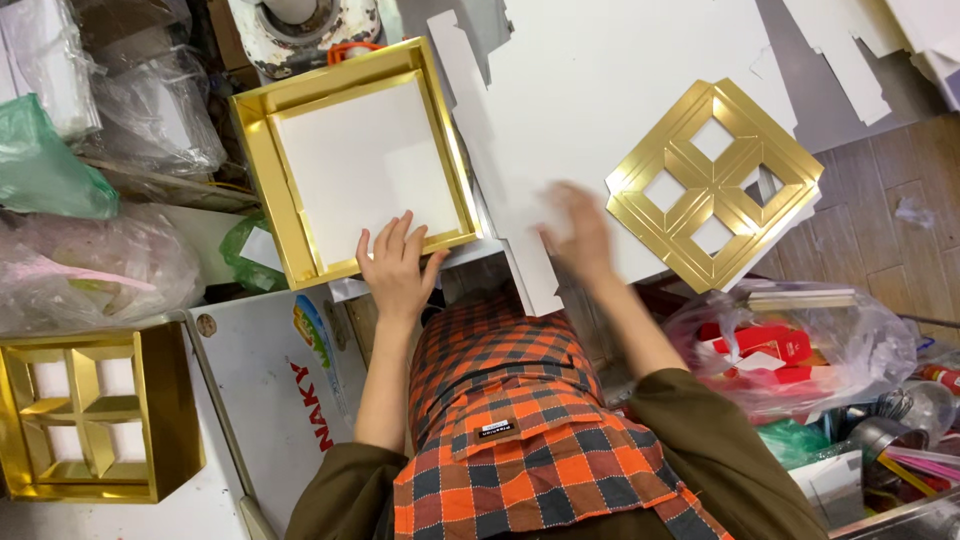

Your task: The person assembles gold-colored decorative frames by hand. They pick up frame pieces, align them, and press them together to form a complete frame with four compartments. The person repeats this process with multiple frames on a cluttered workbench.

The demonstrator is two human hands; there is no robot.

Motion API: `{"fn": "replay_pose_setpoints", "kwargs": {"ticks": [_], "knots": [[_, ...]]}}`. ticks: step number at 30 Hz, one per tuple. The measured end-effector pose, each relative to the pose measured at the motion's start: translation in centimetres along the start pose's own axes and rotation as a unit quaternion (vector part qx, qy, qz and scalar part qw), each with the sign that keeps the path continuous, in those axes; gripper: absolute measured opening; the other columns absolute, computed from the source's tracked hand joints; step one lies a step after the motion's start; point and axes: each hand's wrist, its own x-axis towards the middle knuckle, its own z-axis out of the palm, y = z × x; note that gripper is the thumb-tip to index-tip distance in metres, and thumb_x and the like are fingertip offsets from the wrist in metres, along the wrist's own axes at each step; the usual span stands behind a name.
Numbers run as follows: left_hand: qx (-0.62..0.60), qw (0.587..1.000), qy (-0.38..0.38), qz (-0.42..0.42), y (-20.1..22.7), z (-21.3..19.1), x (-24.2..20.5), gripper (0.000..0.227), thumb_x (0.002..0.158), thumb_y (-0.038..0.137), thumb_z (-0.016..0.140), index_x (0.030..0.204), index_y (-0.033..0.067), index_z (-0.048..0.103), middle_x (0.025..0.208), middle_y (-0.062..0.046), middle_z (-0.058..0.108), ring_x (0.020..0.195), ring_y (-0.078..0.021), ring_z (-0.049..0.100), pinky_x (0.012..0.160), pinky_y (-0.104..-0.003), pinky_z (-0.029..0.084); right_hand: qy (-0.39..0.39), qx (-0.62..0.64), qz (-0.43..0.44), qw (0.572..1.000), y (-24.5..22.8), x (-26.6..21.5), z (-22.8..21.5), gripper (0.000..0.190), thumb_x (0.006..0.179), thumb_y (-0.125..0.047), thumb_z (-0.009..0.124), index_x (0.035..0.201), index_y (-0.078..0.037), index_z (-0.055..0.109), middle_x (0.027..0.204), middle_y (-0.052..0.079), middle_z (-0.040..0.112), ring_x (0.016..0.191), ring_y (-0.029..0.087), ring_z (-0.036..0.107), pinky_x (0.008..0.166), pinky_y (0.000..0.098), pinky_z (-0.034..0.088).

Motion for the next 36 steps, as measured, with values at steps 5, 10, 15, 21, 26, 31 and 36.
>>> {"fn": "replay_pose_setpoints", "kwargs": {"ticks": [5,10,15,21,26,31,36], "knots": [[-0.016,1.000,0.015,0.010,0.1,0.5,0.2,0.039,0.093,0.043,0.076,0.113,0.0088,0.074,0.130,-0.008,0.069,0.118,-0.0256,0.063,0.110,-0.048,0.038,-0.234,-0.297,0.393,0.838,14.3,-4.7,-9.5,0.099,0.053,-0.049,0.101,0.127,0.000,0.057,0.123,0.023,0.060,0.116,0.041,0.056,0.089,0.0522,0.050],[-0.013,0.999,0.033,0.025,0.3,0.4,0.4,0.037,0.094,0.042,0.077,0.111,0.0087,0.073,0.124,-0.006,0.072,0.111,-0.0241,0.064,0.104,-0.045,0.042,-0.153,-0.271,0.304,0.900,17.5,-9.7,-10.1,0.085,0.056,-0.042,0.098,0.126,-0.009,0.061,0.119,0.015,0.064,0.109,0.038,0.062,0.089,0.0486,0.053],[-0.016,0.999,0.037,0.024,0.7,0.1,0.6,0.036,0.093,0.040,0.078,0.109,0.0088,0.073,0.122,-0.005,0.072,0.109,-0.0239,0.064,0.099,-0.043,0.043,-0.099,-0.297,0.207,0.927,17.3,-9.9,-11.0,0.080,0.054,-0.046,0.097,0.118,-0.010,0.065,0.110,0.013,0.066,0.104,0.036,0.063,0.085,0.0470,0.053],[-0.023,0.999,0.029,0.019,0.7,-0.2,0.5,0.035,0.093,0.040,0.078,0.108,0.0089,0.073,0.122,-0.005,0.072,0.108,-0.0241,0.064,0.100,-0.044,0.043,-0.130,-0.265,0.203,0.934,16.0,-9.0,-12.6,0.077,0.061,-0.051,0.094,0.120,-0.009,0.067,0.104,0.013,0.071,0.098,0.035,0.068,0.081,0.0474,0.054],[-0.031,0.999,0.027,0.023,0.3,-0.2,0.2,0.036,0.094,0.041,0.077,0.109,0.0082,0.073,0.122,-0.005,0.071,0.110,-0.0251,0.064,0.102,-0.044,0.043,-0.187,-0.207,0.268,0.922,15.6,-8.7,-14.7,0.053,0.081,-0.044,0.075,0.129,-0.023,0.069,0.102,0.014,0.076,0.096,0.038,0.071,0.080,0.0488,0.055],[-0.041,0.999,0.017,0.017,0.0,-0.3,0.1,0.036,0.094,0.041,0.077,0.108,0.0087,0.073,0.122,-0.005,0.071,0.112,-0.0258,0.063,0.103,-0.046,0.041,-0.063,-0.269,0.264,0.924,14.2,-6.4,-18.0,0.047,0.107,-0.027,0.048,0.152,-0.022,0.062,0.096,0.025,0.072,0.085,0.046,0.067,0.081,0.0563,0.050],[-0.109,0.994,0.019,0.005,1.3,-1.8,1.2,0.046,0.089,0.043,0.080,0.119,0.0099,0.070,0.136,-0.012,0.064,0.129,-0.0332,0.057,0.117,-0.051,0.032,0.077,-0.217,0.147,0.962,7.3,-1.0,-23.6,0.060,0.100,-0.006,0.063,0.157,-0.022,0.056,0.118,0.019,0.063,0.111,0.038,0.059,0.099,0.0466,0.048]]}}
